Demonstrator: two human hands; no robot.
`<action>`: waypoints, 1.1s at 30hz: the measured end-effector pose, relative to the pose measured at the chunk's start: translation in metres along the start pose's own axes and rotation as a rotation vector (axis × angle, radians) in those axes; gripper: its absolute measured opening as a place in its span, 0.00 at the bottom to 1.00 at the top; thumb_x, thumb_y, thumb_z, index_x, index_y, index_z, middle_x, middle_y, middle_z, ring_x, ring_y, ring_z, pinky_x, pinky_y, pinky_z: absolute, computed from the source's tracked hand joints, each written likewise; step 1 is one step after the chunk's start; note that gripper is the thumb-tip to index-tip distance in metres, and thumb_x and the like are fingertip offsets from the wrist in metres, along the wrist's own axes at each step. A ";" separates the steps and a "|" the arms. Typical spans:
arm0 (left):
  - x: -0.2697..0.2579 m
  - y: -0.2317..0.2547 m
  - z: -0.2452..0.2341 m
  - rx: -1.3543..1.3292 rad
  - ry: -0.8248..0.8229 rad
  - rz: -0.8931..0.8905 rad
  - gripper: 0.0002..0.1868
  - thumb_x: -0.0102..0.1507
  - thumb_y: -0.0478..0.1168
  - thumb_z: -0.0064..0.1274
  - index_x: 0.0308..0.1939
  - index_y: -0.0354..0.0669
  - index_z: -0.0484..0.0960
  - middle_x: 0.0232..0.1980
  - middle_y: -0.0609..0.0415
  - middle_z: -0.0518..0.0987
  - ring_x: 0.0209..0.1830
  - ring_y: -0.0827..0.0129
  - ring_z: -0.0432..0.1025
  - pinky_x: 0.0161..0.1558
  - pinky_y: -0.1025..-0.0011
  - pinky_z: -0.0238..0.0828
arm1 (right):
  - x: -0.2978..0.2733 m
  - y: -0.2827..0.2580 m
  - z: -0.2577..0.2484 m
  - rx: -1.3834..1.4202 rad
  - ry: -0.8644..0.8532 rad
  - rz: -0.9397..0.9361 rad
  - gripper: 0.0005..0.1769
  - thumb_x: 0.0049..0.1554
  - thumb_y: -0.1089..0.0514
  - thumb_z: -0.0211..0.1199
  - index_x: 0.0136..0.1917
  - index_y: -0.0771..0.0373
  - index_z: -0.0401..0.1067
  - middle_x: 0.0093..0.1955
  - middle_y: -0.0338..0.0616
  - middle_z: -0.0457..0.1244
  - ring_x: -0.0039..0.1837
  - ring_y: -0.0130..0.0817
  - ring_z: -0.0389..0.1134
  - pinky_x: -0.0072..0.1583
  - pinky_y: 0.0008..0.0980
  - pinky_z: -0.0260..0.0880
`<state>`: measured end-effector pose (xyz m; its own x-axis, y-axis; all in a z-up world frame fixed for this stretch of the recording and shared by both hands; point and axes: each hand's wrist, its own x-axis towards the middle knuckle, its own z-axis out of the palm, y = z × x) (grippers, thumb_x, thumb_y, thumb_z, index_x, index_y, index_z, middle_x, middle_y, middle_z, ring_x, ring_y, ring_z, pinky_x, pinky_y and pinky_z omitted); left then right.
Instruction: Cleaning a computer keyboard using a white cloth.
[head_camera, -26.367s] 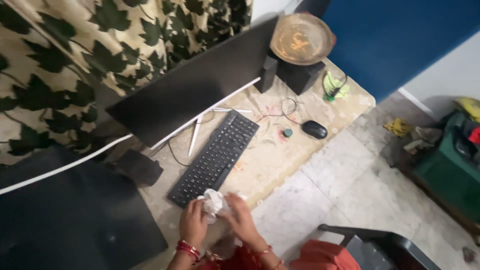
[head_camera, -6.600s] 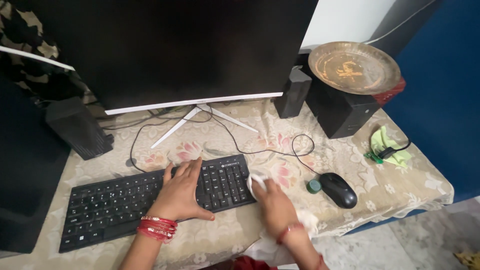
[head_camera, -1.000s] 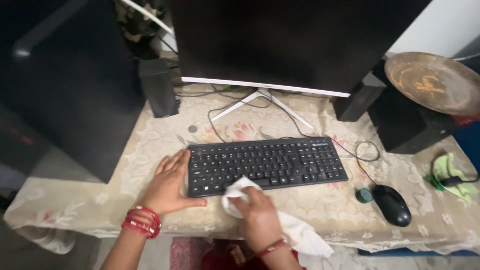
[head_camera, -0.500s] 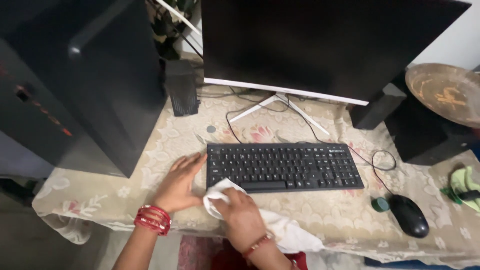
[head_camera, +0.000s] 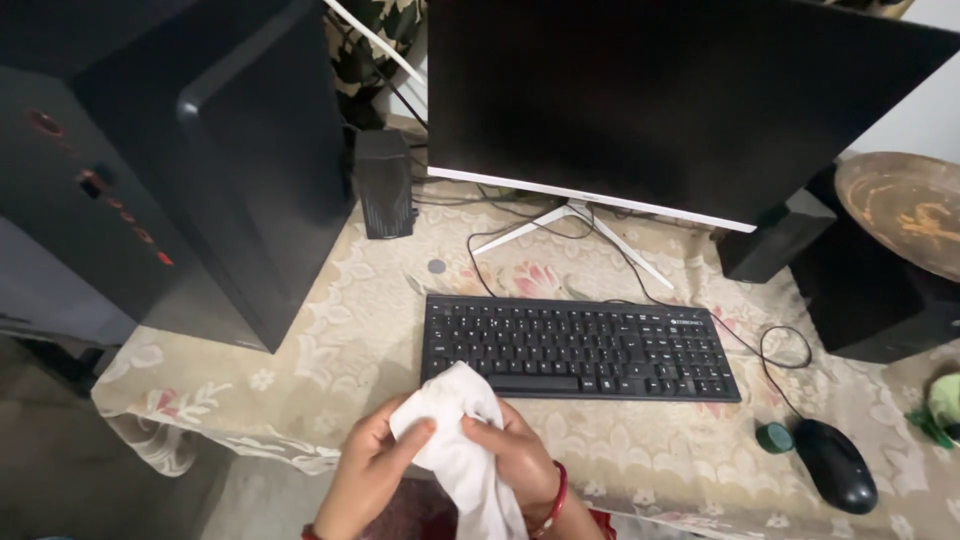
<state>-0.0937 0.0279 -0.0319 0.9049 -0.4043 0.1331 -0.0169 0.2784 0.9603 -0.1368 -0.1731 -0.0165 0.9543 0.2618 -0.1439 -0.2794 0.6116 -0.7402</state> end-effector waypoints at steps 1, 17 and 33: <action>-0.002 -0.003 0.002 -0.044 0.046 -0.051 0.27 0.65 0.34 0.54 0.69 0.34 0.72 0.64 0.48 0.78 0.59 0.70 0.72 0.59 0.71 0.69 | -0.001 0.004 -0.002 -0.087 0.053 -0.021 0.24 0.62 0.61 0.58 0.70 0.69 0.65 0.59 0.44 0.69 0.57 0.30 0.70 0.59 0.31 0.71; 0.020 0.012 -0.014 0.050 0.783 0.183 0.12 0.74 0.41 0.47 0.53 0.36 0.78 0.42 0.50 0.82 0.36 0.64 0.76 0.39 0.65 0.73 | -0.014 -0.049 0.002 -1.728 0.474 -0.740 0.20 0.52 0.58 0.68 0.59 0.57 0.76 0.64 0.49 0.63 0.69 0.53 0.60 0.70 0.52 0.53; 0.116 -0.001 -0.008 1.062 0.345 0.281 0.10 0.60 0.31 0.54 0.42 0.41 0.87 0.44 0.42 0.83 0.41 0.46 0.78 0.46 0.57 0.75 | -0.006 -0.040 -0.021 -1.747 0.482 -0.650 0.27 0.51 0.60 0.68 0.64 0.58 0.70 0.74 0.59 0.54 0.78 0.64 0.47 0.73 0.55 0.50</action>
<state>0.0147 -0.0126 -0.0198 0.8778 -0.1387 0.4585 -0.4380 -0.6197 0.6513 -0.1293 -0.2146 0.0003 0.8823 -0.0484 0.4682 0.1855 -0.8784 -0.4404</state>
